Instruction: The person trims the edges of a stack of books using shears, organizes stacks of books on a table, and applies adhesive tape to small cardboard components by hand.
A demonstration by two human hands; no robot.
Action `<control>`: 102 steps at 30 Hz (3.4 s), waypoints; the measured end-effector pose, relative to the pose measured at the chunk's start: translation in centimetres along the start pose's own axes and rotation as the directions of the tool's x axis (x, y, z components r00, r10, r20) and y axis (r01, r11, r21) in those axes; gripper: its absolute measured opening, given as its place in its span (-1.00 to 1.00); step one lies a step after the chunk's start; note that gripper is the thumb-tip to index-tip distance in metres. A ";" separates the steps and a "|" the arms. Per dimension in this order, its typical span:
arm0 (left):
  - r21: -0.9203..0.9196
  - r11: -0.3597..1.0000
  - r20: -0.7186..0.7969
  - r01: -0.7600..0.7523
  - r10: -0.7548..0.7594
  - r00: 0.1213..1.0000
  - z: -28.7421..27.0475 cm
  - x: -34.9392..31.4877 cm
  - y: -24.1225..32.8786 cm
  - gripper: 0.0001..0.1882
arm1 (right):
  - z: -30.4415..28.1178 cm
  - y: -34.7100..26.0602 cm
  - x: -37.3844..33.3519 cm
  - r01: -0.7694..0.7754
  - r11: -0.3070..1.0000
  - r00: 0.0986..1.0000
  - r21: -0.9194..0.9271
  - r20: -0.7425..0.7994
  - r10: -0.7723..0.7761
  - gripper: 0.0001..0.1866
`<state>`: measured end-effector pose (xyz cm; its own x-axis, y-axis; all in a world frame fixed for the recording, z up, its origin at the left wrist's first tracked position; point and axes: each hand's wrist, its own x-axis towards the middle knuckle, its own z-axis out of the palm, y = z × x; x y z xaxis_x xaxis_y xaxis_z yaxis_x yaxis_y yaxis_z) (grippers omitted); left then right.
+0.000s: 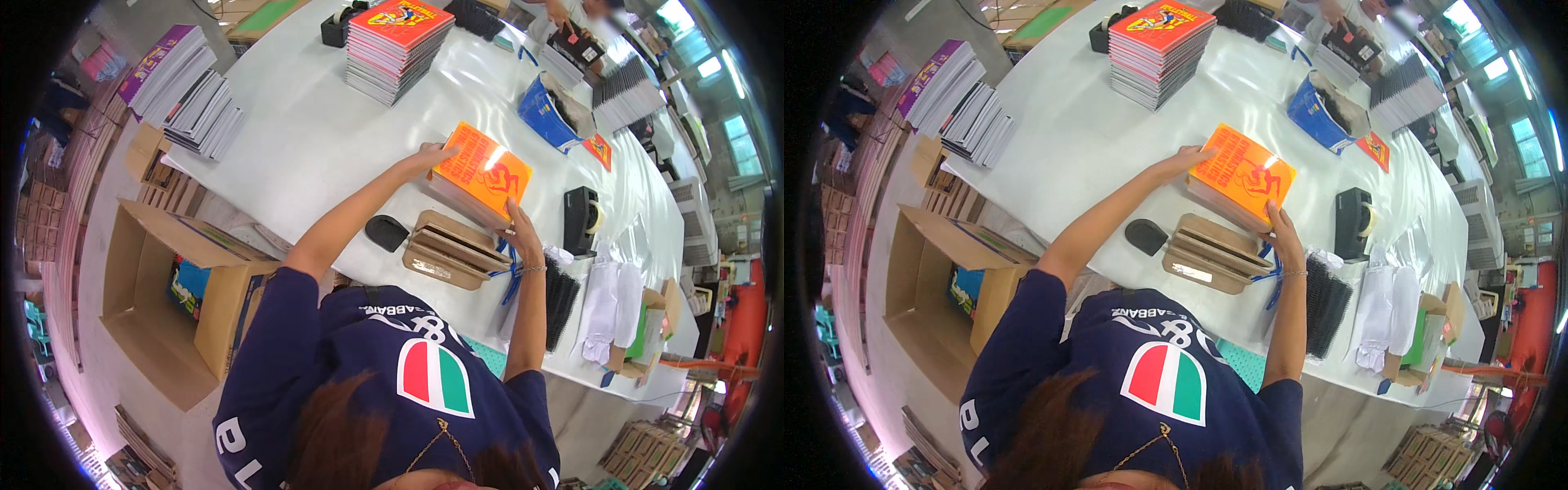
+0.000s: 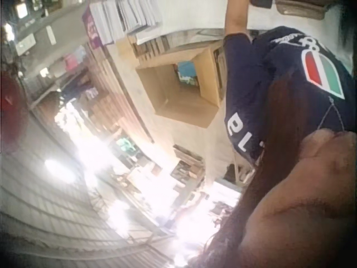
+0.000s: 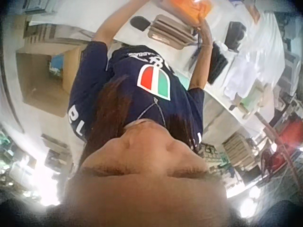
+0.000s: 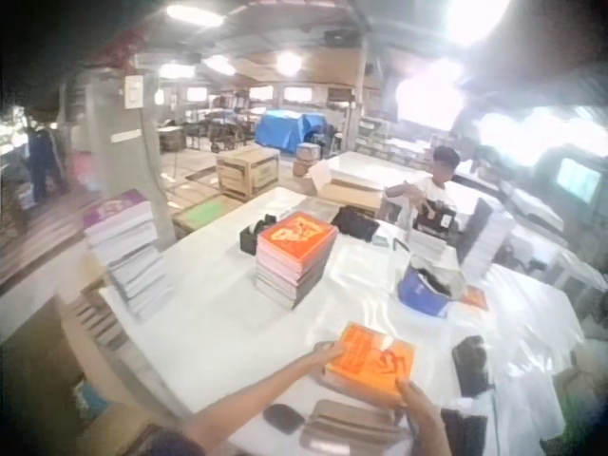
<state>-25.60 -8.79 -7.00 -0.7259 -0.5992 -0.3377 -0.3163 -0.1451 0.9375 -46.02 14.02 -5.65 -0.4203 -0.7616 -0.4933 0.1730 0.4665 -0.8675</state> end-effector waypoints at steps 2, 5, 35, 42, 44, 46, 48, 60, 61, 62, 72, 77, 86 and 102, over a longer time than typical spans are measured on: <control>-0.077 0.995 0.029 0.058 -0.056 0.998 0.7 -3.5 -0.2 -0.17 | -0.7 -0.3 -1.8 -0.002 1.000 1.000 -0.007 -0.005 0.002 -0.30; 0.132 0.991 -0.167 0.006 0.016 0.986 -0.6 -7.2 -4.2 -0.13 | -1.1 0.0 -3.2 0.000 0.993 1.000 -0.120 -0.001 0.000 -0.34; 0.586 0.810 -0.435 0.007 0.307 0.846 -4.5 -6.3 -9.1 -0.73 | 1.1 -0.5 -0.3 0.373 0.879 0.791 -0.297 -0.393 -0.469 -0.57; 0.396 0.915 -0.211 0.079 0.007 0.977 -4.7 -8.0 -4.9 -0.74 | 2.2 -0.6 -0.7 0.307 0.941 0.852 -0.143 -0.399 -0.339 -0.43; 0.380 0.916 -0.132 0.132 -0.088 0.987 -4.3 -7.8 -4.8 -0.73 | 2.4 -0.9 -0.2 0.305 0.940 0.848 -0.156 -0.405 -0.342 -0.36; 0.662 0.749 -0.076 0.008 0.057 0.995 -4.3 -7.4 -5.0 -0.73 | 2.3 -1.5 0.2 0.298 0.942 0.865 -0.157 -0.373 -0.336 -0.34; 0.680 0.733 -0.081 -0.009 0.088 0.993 -4.3 -8.1 -4.2 -0.72 | 1.8 -1.5 0.5 0.286 0.945 0.879 -0.159 -0.349 -0.325 -0.31; 0.729 0.597 0.097 -0.334 0.393 0.915 6.0 -10.8 3.9 -0.73 | 0.6 -2.0 1.6 0.202 0.957 0.918 -0.209 -0.300 -0.260 -0.22; 0.702 0.627 0.098 -0.337 0.384 0.918 7.7 -10.9 4.0 -0.72 | 0.1 -1.9 1.9 0.198 0.961 0.925 -0.195 -0.288 -0.249 -0.27; 0.674 0.656 0.100 -0.341 0.376 0.921 8.6 -10.8 4.0 -0.70 | -0.3 -1.8 2.1 0.192 0.965 0.931 -0.181 -0.277 -0.238 -0.32; 0.430 0.837 -0.047 -0.338 0.394 0.918 4.3 -12.2 3.0 -0.60 | -0.5 -2.0 -2.9 0.670 0.741 0.657 -0.051 -0.425 -0.623 -0.67; 0.261 0.922 -0.319 -0.286 0.362 0.876 -0.4 -15.7 1.1 -0.70 | 0.4 2.1 -8.4 0.638 0.654 0.760 0.408 -0.471 -0.448 -0.58; 0.162 0.960 -0.397 -0.229 0.276 0.875 -1.1 -20.2 -2.7 -0.70 | 2.1 10.1 -14.9 0.682 0.600 0.723 0.418 -0.510 -0.465 -0.75; 0.157 0.943 -0.074 -0.294 0.308 0.948 -5.0 -16.8 -6.9 -0.55 | -1.0 7.6 -12.6 0.116 0.587 0.427 -0.801 -0.494 -0.758 -0.49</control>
<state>-8.18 -1.72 -7.35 -0.7407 -0.6713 -0.0252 -0.1804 0.1626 0.9701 -40.30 27.64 -5.96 -0.7503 -0.4564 0.4783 -0.6606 0.5462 -0.5151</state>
